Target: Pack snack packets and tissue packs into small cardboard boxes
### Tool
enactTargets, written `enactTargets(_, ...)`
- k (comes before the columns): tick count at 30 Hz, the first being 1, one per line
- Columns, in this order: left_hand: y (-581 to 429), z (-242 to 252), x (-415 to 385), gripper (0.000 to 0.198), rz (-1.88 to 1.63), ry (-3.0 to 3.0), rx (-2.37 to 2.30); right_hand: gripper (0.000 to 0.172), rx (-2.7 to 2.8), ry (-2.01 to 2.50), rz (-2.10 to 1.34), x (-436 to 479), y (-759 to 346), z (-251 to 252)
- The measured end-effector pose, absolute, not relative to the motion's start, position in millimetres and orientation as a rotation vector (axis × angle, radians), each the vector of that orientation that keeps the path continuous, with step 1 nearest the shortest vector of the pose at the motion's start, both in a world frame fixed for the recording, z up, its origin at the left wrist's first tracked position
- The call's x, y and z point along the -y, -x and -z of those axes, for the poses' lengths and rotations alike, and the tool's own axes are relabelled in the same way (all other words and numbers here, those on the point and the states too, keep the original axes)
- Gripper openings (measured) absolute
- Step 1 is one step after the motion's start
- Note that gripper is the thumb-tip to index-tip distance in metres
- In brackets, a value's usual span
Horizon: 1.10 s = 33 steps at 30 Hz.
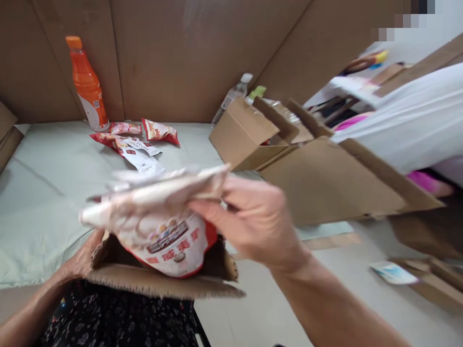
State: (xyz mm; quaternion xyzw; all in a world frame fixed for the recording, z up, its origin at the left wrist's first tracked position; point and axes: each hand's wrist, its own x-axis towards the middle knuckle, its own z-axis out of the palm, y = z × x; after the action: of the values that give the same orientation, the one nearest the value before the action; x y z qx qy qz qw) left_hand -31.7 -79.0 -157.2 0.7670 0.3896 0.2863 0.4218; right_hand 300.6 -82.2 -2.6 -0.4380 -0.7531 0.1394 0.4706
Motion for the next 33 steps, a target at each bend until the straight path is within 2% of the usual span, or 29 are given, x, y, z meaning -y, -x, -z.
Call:
enactTargets(3, 32.6, 151.5, 81.0, 0.123, -0.682, -1.974, -0.844, 0.006, 1.464, 1.148, -0.223, 59.4, -312.7, -15.2)
enactTargets(8, 31.2, 141.1, 89.2, 0.117, -0.716, -2.018, -0.850, 0.024, 1.423, 1.186, 0.133, -11.5, -328.7, -15.2)
enactTargets(11, 31.3, 139.5, 95.2, 0.119, -0.742, -2.041, -0.868, 0.026, 1.570, 1.415, 0.046, -54.4, -328.3, 17.1)
enactTargets(16, 43.6, 139.8, 107.7, 0.121, -0.709, -2.033, -0.989, 0.020, 1.705, 1.479, -0.265, -93.1, -309.4, 90.3)
enactTargets(20, 72.5, 144.7, 111.4, 0.114, -0.825, -2.030, -1.118, 0.029, 1.646, 1.476, -0.375, -92.1, -309.5, 135.9)
enactTargets(24, 111.8, 148.0, 96.2, 0.116, -0.989, -1.888, -1.428, 0.042, 1.459, 1.536, -0.391, -77.6, -324.9, 182.0)
enactTargets(29, 147.6, 146.3, 47.5, 0.116, -1.304, -1.643, -1.731, 0.051, 1.286, 1.638, -0.369, -51.1, -331.0, 237.1)
enactTargets(33, 169.0, 149.0, -3.3, 0.127, -1.476, -1.570, -1.897, 0.060, 1.200, 1.686, -0.318, -40.2, -330.8, 255.4)
